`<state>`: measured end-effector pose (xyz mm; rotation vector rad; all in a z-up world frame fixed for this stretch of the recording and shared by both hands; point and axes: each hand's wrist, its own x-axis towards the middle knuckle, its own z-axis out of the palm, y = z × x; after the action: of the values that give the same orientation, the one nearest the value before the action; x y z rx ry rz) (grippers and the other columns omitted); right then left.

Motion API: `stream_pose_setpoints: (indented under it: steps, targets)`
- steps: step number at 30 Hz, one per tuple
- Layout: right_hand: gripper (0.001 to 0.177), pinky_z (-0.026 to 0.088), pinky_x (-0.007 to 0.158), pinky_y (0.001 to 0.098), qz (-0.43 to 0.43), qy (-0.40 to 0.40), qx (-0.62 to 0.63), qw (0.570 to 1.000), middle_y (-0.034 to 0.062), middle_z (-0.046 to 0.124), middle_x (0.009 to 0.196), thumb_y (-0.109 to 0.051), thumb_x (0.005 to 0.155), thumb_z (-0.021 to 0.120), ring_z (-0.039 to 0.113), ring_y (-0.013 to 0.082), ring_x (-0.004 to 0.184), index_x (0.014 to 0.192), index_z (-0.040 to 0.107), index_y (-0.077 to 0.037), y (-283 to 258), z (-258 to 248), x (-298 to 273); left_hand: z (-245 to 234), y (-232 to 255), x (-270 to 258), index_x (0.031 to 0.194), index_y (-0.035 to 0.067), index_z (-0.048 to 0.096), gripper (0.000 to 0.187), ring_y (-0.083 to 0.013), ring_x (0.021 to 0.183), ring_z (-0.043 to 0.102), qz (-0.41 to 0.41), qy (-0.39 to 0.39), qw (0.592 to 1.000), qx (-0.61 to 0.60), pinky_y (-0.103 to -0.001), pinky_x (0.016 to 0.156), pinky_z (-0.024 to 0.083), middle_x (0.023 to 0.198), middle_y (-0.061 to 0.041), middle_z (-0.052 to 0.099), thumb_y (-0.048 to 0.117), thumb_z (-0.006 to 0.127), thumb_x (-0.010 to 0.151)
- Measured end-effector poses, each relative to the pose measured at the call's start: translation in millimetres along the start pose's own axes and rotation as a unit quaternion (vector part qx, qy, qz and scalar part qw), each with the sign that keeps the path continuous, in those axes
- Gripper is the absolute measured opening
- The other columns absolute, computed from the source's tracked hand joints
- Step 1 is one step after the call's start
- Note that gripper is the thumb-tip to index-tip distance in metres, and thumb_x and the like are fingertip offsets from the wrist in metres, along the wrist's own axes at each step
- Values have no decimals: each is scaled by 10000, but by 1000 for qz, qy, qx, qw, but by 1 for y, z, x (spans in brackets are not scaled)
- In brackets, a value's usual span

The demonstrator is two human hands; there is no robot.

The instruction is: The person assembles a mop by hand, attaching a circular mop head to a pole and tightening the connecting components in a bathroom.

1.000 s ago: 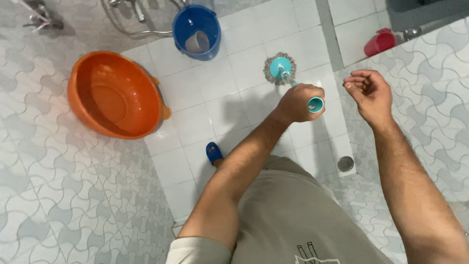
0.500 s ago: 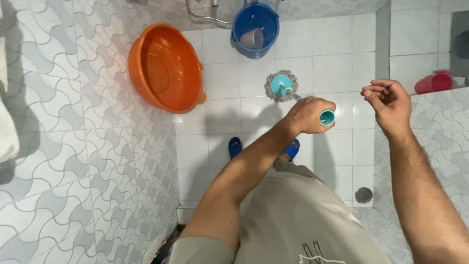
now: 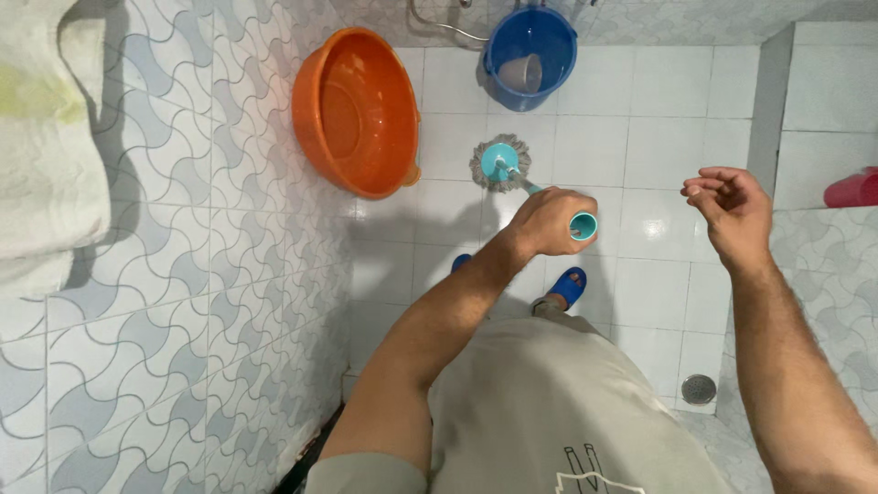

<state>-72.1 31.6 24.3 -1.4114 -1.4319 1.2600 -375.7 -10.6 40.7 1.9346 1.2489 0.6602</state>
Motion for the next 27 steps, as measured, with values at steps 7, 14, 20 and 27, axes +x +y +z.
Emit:
stream_pose_setpoints:
  steps: [7, 14, 20, 27]
  targets:
    - [239, 591, 941, 313, 12, -14, 4, 1000, 119, 703, 1158, 10, 1046, 656, 696, 194, 1107, 1271, 575, 7, -3, 36, 7, -17, -23, -28, 751, 111, 653, 158, -341, 828, 701, -2, 34, 998, 53, -515, 886, 508, 793, -75, 728, 233, 741, 700]
    - [237, 588, 972, 323, 20, -55, 18, 998, 119, 703, 1157, 12, 1044, 655, 693, 194, 1108, 1269, 581, 12, -3, 66, 9, -1, -44, -51, 746, 106, 638, 146, -346, 884, 682, -22, 33, 994, 103, -506, 842, 506, 828, -90, 722, 230, 710, 723]
    - [245, 580, 952, 323, 19, -101, 11, 995, 118, 707, 1132, 15, 1007, 663, 692, 187, 1088, 1242, 594, 16, -2, 79, 0, 37, -38, -52, 744, 103, 633, 115, -308, 872, 677, 4, 69, 994, 83, -463, 855, 506, 781, -77, 689, 187, 691, 690]
    - [264, 562, 991, 337, -4, -202, 40, 979, 129, 687, 1202, -70, 1020, 658, 662, 190, 1149, 1268, 592, -6, -22, 77, -1, 53, -28, -10, 820, 103, 622, 120, -310, 888, 668, -22, 105, 993, 52, -473, 844, 496, 826, -82, 697, 169, 692, 748]
